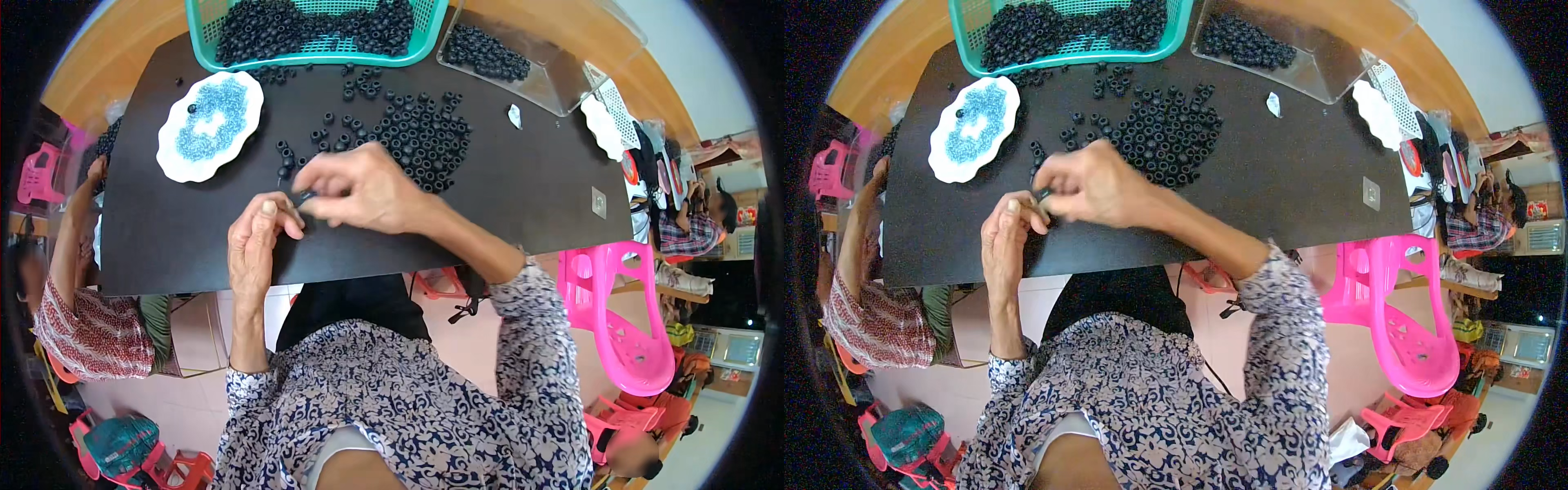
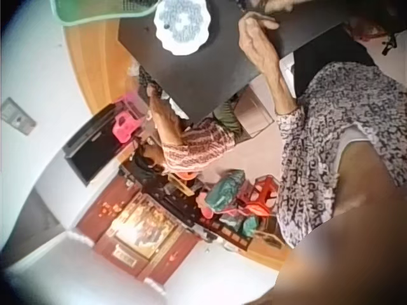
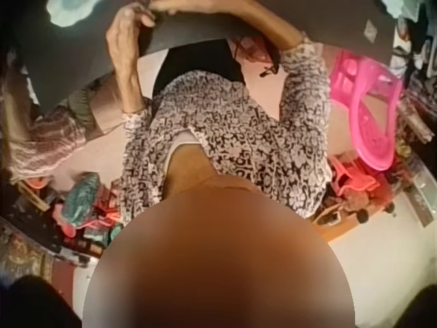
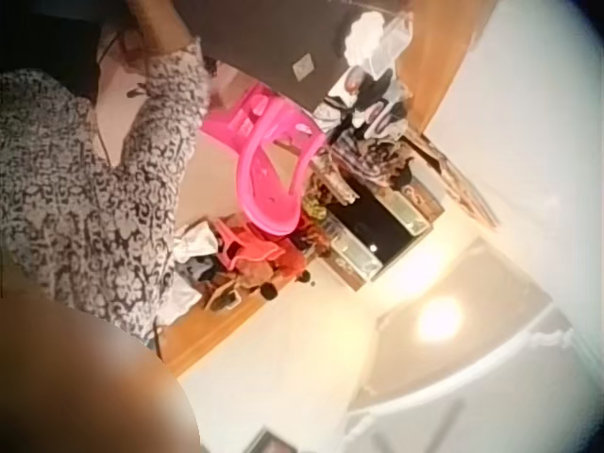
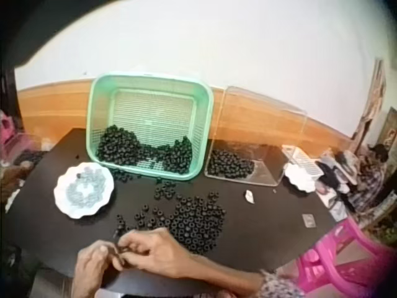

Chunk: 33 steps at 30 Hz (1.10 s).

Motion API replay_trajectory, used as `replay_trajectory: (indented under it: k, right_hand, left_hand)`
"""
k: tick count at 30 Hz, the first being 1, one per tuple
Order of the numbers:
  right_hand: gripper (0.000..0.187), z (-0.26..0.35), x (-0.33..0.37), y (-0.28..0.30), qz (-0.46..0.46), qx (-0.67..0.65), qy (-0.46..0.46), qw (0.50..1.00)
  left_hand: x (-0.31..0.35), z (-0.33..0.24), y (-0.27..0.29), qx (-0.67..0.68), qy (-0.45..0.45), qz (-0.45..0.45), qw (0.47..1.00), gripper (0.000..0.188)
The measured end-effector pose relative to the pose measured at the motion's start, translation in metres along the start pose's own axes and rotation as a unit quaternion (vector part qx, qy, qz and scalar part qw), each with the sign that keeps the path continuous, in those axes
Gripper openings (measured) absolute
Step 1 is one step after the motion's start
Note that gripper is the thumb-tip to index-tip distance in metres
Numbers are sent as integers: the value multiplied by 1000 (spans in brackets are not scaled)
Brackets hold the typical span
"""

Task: The person is inserting small blue beads into black circular ring-shaped components.

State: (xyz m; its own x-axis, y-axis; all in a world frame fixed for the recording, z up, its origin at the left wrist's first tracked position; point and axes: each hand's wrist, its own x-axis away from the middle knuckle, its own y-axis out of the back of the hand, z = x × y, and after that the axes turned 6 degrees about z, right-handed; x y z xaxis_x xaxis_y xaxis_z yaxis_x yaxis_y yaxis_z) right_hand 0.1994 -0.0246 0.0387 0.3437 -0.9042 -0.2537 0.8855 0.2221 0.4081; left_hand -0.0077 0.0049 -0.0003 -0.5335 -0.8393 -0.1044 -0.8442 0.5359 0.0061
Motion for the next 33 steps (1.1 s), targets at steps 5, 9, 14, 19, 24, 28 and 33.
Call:
replay_trajectory:
  k: [5,9,14,19,24,28,33]
  right_hand:
    - [21,-27,29,98,-145,79,-130,978]
    - [30,-56,40,194,-292,178,-201,918]
    - [24,-86,20,204,-397,44,-176,900]
    - [19,-79,-1,144,-242,111,-185,946]
    - [19,-92,-28,138,-144,340,-100,924]
    - [23,-104,-41,131,-109,405,-86,903]
    - [21,-94,-52,106,-99,387,-34,916]
  left_hand:
    - [0,-8,-5,9,7,-11,1000,34]
    - [-3,-11,-9,68,8,4,998,31]
    - [-2,-1,-2,54,0,5,999,29]
    - [-1,-4,-1,24,-2,1,1000,28]
    - [-1,-5,1,41,7,10,999,27]
    - [-2,-8,5,39,18,24,999,27]
    - [-3,0,11,47,-4,35,998,23]
